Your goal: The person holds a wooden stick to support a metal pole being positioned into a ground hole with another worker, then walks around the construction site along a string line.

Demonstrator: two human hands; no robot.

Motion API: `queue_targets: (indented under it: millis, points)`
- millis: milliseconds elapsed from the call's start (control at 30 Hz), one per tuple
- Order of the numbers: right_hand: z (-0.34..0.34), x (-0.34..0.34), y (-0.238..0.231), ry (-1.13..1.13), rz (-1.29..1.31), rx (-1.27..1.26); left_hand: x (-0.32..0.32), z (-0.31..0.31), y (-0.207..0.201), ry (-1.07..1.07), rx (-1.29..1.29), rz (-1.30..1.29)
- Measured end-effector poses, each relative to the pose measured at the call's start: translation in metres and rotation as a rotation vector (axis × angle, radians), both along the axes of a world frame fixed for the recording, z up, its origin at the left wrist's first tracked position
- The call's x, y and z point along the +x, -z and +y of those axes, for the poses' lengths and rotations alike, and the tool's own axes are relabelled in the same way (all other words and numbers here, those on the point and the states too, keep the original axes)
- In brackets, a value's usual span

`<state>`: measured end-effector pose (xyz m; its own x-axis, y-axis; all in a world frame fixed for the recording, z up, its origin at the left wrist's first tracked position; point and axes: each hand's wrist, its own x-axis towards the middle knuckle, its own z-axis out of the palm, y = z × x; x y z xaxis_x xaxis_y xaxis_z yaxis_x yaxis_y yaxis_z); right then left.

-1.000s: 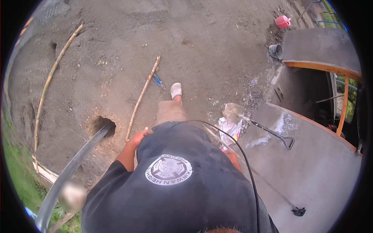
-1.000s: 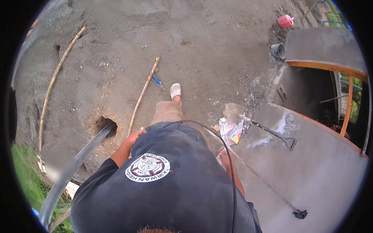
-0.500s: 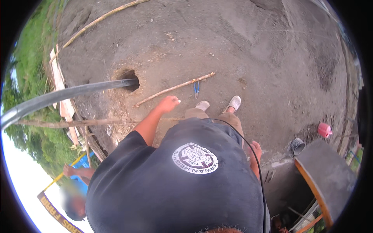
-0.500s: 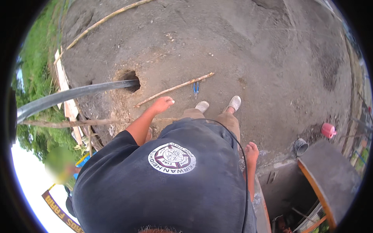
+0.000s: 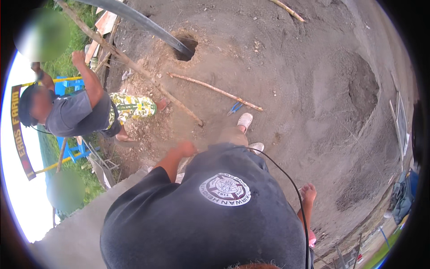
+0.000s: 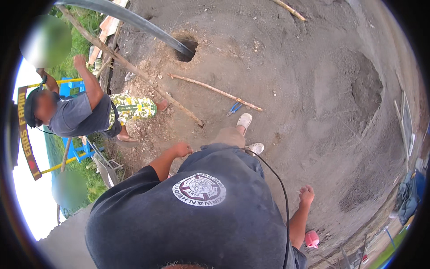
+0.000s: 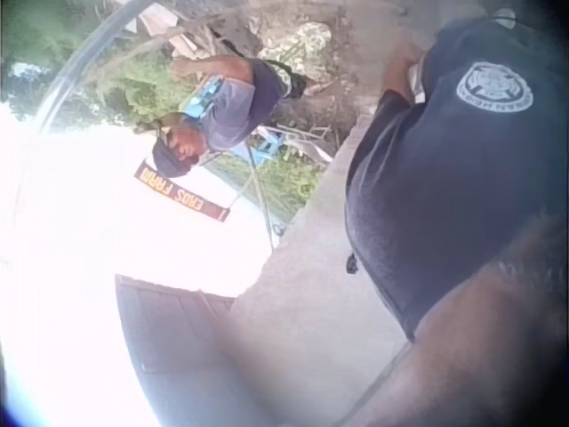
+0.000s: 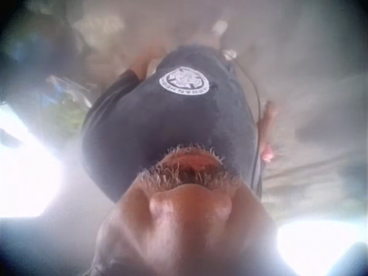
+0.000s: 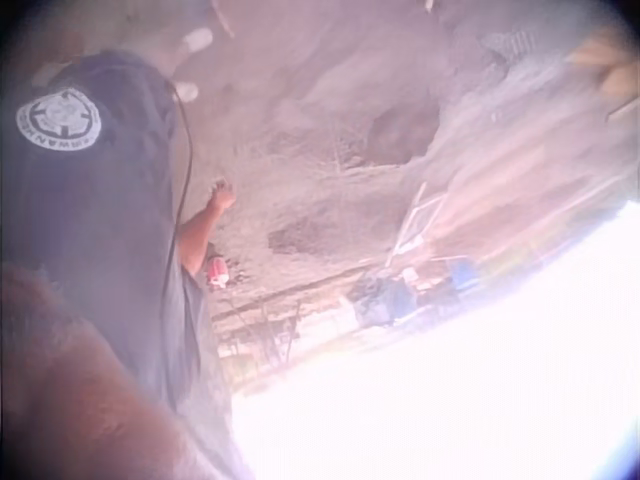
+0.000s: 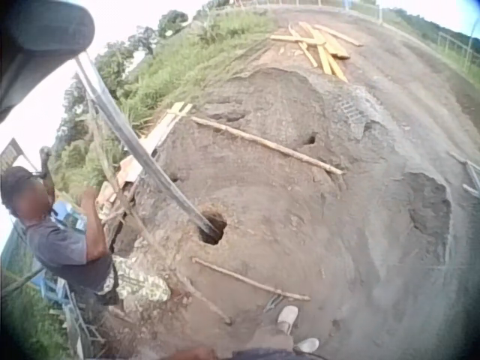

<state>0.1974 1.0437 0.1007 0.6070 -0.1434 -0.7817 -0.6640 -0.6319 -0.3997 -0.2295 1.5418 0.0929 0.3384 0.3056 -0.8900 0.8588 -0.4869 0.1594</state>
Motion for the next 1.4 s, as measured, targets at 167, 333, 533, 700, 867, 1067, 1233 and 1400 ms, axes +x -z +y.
queue_targets:
  millis: [167,333,533,700,867,1067,1233,1400]
  points:
    - [0.122,0.049,-0.034,-0.144,-0.197,0.191,0.016,0.011,0.025,-0.175,-0.147,-0.025]
    - [0.191,0.05,-0.042,-0.494,-0.198,0.215,0.051,0.049,0.035,-0.418,0.117,-0.355]
    - [0.176,0.041,-0.036,-0.541,-0.095,0.113,0.069,0.074,0.037,-0.5,0.186,-0.449]
    - [0.101,0.049,-0.013,-0.636,-0.02,0.067,0.056,0.048,0.043,-0.489,0.158,-0.292]
    - [0.07,0.091,0.017,-0.745,0.05,0.139,0.066,-0.009,0.028,-0.469,0.186,-0.188]
    - [0.11,0.178,-0.009,-0.796,0.0,0.099,0.114,-0.09,-0.013,-0.459,0.17,-0.126]
    - [0.112,0.24,-0.009,-0.724,-0.084,0.245,0.147,-0.154,-0.03,-0.582,0.147,-0.24]
    - [0.094,0.257,0.001,-0.644,-0.046,0.212,0.138,-0.203,-0.024,-0.568,0.193,-0.293]
